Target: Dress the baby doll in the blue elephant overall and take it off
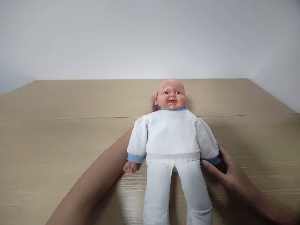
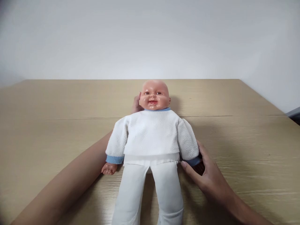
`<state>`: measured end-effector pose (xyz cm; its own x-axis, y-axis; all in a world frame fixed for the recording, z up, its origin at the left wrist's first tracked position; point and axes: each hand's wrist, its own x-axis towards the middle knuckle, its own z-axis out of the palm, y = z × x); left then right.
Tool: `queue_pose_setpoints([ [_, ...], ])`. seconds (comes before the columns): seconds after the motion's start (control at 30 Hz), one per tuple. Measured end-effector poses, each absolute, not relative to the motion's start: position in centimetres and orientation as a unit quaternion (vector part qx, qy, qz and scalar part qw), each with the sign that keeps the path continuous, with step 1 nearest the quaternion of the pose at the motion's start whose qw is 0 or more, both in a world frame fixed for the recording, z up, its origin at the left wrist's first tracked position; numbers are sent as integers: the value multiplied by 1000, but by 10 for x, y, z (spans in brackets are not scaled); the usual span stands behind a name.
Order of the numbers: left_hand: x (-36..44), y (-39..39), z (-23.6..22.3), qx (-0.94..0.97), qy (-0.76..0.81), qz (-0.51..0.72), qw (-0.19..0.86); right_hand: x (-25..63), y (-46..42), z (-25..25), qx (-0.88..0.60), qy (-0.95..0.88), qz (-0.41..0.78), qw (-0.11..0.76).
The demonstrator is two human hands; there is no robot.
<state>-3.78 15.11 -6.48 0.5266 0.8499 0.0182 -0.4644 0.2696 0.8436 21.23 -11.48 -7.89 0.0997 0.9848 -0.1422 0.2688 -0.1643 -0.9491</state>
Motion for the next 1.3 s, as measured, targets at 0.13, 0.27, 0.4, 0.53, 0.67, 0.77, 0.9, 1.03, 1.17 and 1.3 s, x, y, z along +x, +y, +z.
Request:
queue_pose_setpoints([
  [0.13, -53, 164, -77, 433, 229, 374, 788, 214, -115, -84, -632, -508, 431, 395],
  [0.27, -58, 167, -78, 444, 227, 368, 785, 215, -114, -86, -643, -524, 406, 384],
  [0.4, -53, 163, -77, 454, 205, 370, 784, 215, -114, -85, -651, -534, 399, 363],
  [0.53, -51, 162, -76, 458, 195, 363, 788, 215, -114, -84, -654, -543, 389, 355],
  [0.67, -52, 164, -77, 457, 195, 361, 790, 214, -114, -84, -647, -552, 385, 358],
  [0.77, -52, 165, -77, 446, 198, 352, 799, 214, -115, -84, -647, -564, 368, 358],
  [0.9, -52, 164, -77, 438, 205, 340, 807, 215, -116, -83, -648, -581, 342, 355],
  [1.03, -53, 164, -78, 430, 218, 357, 800, 214, -115, -83, -650, -598, 313, 350],
  [1.17, -51, 165, -81, 417, 230, 386, 790, 214, -116, -85, -642, -599, 325, 352],
  [1.3, -49, 166, -84, 423, 226, 410, 776, 215, -117, -85, -638, -599, 333, 351],
])
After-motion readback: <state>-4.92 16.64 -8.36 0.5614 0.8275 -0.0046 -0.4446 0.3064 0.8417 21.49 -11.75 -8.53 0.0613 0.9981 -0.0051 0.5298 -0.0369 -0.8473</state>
